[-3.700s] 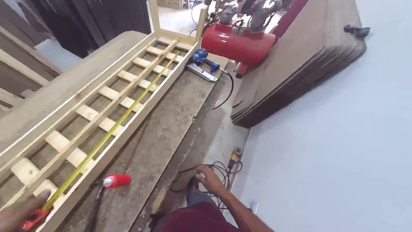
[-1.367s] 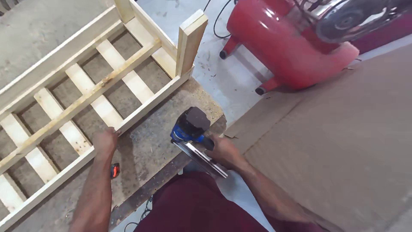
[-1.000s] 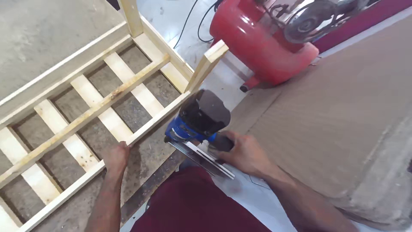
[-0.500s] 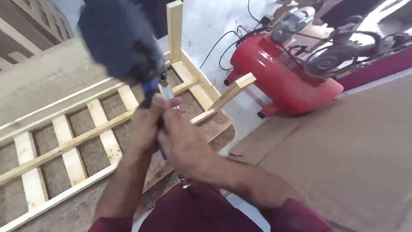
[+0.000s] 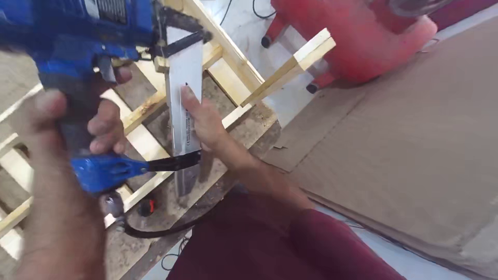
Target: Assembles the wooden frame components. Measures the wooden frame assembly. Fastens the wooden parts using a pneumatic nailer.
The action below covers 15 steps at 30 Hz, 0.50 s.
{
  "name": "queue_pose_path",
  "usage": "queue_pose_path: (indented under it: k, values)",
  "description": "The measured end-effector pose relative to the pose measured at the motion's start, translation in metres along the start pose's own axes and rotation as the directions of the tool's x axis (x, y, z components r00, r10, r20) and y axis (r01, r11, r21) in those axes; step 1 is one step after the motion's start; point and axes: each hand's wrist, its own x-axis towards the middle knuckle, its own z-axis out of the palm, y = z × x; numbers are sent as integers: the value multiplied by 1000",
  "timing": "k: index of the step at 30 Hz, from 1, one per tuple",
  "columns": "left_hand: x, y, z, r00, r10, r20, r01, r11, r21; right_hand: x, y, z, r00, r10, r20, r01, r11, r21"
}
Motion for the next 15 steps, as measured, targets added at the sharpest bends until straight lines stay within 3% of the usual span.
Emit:
queue_pose_path:
  k: [2, 5, 8, 11, 15]
  values:
    - [52, 21, -21, 985, -142, -101, 165, 944, 285, 9, 3, -10, 976, -110, -188, 77, 981, -177]
    - [125, -1, -58, 950, -293, -112, 311, 922, 228, 35, 23, -46, 906, -139, -400, 41, 969, -244]
    - [188, -38, -90, 887, -462, 20, 462, 887, -3, 58, 38, -76, 833, 77, -548, -97, 995, -8]
    - [236, -68, -108, 786, -605, 125, 612, 791, -16, 65, 57, -93, 790, 213, -574, -34, 951, 306]
    - [273, -94, -116, 724, -677, 130, 685, 728, -25, 64, 63, -110, 824, 236, -515, 52, 874, 484]
